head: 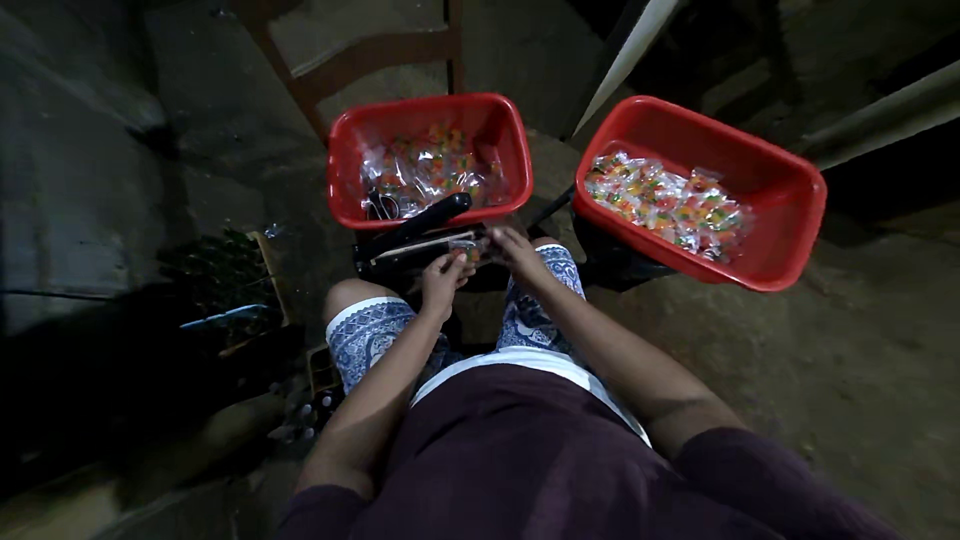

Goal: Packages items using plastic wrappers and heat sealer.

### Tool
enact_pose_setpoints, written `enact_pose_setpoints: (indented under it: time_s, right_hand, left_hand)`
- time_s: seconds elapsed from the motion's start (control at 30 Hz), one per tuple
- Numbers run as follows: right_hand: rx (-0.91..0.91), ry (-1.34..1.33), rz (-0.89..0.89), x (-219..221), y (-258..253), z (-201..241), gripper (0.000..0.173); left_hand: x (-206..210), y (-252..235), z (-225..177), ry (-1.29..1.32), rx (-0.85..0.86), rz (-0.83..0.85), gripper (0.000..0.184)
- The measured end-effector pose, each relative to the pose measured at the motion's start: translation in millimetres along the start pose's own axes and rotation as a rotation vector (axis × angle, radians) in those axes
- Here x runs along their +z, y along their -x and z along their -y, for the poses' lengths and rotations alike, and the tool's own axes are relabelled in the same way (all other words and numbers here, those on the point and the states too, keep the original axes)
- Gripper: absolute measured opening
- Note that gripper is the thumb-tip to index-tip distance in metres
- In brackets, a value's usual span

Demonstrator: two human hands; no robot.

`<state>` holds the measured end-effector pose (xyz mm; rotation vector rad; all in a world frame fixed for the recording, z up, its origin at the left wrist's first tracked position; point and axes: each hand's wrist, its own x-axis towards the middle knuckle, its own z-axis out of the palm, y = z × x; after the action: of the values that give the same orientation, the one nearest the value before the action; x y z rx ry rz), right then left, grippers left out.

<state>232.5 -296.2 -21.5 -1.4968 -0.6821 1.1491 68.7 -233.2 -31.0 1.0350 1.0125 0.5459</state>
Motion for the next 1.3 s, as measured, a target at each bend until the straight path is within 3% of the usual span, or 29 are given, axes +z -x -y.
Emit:
enact_pose_setpoints:
  time_s: [0.07,0.2,0.33,0.5,0.83,0.97,1.1,1.17,1.23,1.3]
  right_hand:
    - [0.066,-0.047,0.054,3,28,4,0.032]
    - [-0.068,-0.167,0.007,6,49,14,0.008]
    - [-0.144,-0.063,0.002,5,62,25,0.006]
    - [-0.216,0.089,0.022,4,71,30,0.011]
    - [-0.283,0.254,-0.006,-24,69,33,0.011]
    - [-0.279,0.313,-0.262,-71,51,39,0.014]
    - [-0.334,0.509,-0.723,-176,24,39,0.03]
    - [-0.268,0.588,-0.919,-226,14,32,0.04]
    - [-0.161,0.652,-1.026,-252,5,31,0.044]
    - [-0.105,0.72,-1.029,-245,-7,38,0.05]
  left_hand:
    - [0,14,-2,-0.042,0.078,0.061,0.021]
    - [5,34,-8,-0.089,0.179,0.117,0.016]
    - [9,45,-20,-0.065,0.264,0.156,0.029]
    - [18,48,-30,-0.109,0.289,0.082,0.005]
    - [27,32,-40,-0.276,0.326,0.291,0.011]
    - [27,23,-59,-0.282,0.411,0.25,0.039]
    - [-7,-2,-89,-0.185,0.594,0.029,0.026]
    - [-30,-27,-101,-0.113,0.624,-0.109,0.023]
    - [-51,-54,-109,-0.038,0.645,-0.243,0.024]
    - [-69,-80,-111,0.051,0.683,-0.34,0.022]
